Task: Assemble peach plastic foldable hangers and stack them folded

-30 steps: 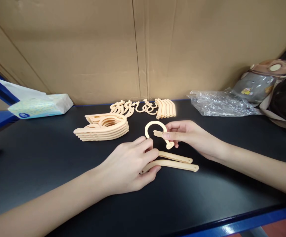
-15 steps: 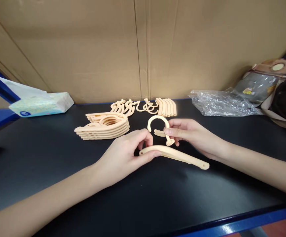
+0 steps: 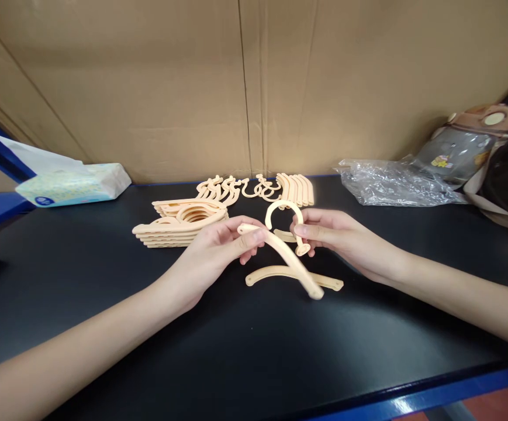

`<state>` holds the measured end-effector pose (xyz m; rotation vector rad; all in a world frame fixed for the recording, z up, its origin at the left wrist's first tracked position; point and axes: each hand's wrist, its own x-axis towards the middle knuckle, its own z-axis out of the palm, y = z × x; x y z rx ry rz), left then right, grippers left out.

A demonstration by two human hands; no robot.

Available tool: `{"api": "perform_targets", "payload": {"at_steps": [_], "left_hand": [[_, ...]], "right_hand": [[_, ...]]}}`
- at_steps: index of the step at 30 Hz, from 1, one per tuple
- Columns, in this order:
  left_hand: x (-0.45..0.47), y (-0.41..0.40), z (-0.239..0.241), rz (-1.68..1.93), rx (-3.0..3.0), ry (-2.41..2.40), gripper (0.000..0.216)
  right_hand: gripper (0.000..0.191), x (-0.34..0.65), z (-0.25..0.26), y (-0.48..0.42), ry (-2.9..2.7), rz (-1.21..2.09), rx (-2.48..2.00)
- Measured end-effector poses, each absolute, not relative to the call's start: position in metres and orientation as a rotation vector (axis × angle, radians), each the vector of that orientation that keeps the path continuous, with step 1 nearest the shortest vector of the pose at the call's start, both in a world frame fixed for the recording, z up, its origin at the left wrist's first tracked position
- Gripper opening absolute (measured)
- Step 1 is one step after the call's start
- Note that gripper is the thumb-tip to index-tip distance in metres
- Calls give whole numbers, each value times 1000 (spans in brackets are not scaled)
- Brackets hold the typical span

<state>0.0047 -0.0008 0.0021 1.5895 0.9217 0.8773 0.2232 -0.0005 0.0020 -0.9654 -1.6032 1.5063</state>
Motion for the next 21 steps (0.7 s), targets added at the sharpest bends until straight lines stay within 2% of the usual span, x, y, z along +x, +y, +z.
{"api": "perform_targets", "payload": {"at_steps": [11,21], "left_hand": [[9,-3,3,765,1459,957,38],[5,-11,1,431,2247,1262,34]], "right_hand": [[22,221,3,-1,-1599,1489,-1018],[20,224,1,0,-1610,1483,-966]]}}
